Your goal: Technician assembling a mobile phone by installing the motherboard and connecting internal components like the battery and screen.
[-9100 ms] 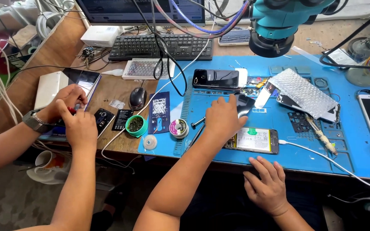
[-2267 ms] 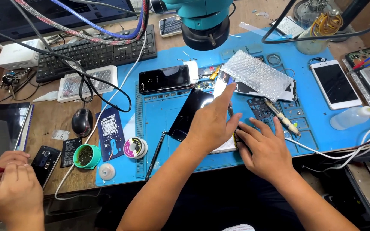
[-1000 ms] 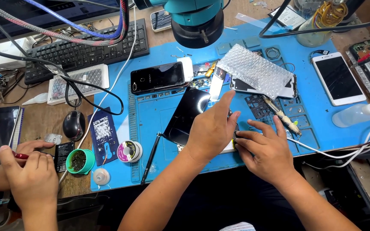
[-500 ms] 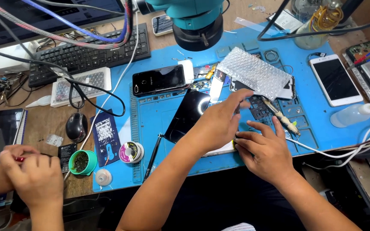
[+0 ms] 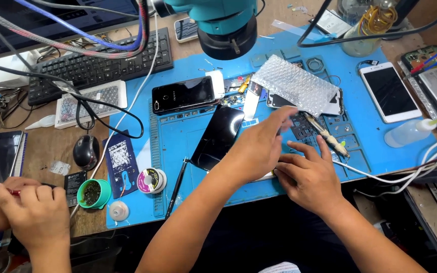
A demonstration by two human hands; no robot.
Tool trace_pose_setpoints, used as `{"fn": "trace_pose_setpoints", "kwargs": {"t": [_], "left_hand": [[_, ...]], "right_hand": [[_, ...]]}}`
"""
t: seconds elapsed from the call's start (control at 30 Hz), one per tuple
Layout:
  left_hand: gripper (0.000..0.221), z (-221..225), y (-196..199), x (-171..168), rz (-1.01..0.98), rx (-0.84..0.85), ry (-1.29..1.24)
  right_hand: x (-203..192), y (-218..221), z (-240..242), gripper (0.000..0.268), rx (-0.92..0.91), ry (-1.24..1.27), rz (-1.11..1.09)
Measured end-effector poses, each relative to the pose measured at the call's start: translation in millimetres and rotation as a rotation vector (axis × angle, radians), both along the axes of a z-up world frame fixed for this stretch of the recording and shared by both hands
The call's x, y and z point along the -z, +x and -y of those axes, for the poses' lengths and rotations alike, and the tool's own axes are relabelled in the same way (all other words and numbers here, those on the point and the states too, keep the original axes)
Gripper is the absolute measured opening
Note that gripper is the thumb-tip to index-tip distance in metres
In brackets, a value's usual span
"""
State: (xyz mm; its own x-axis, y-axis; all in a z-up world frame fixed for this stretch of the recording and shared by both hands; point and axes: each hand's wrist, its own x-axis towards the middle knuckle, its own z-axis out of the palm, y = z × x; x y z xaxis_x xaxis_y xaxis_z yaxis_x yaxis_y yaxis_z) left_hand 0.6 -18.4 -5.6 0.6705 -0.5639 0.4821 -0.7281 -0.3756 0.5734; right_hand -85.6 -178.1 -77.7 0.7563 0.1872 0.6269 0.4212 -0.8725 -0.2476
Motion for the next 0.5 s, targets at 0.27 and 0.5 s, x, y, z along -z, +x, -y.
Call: {"fn": "trace_pose_setpoints", "kwargs": {"t": [0.27, 0.5], "left_hand": [[0.044, 2, 11, -1, 0.072, -0.059, 0.151], [0.048, -3, 0, -12, 0.12, -0.17, 0.244]], "right_hand": [[3, 1, 0, 0.003, -0.008, 0.009, 0.03], [-1, 2, 0, 0.003, -0.035, 0.009, 0.049]]}}
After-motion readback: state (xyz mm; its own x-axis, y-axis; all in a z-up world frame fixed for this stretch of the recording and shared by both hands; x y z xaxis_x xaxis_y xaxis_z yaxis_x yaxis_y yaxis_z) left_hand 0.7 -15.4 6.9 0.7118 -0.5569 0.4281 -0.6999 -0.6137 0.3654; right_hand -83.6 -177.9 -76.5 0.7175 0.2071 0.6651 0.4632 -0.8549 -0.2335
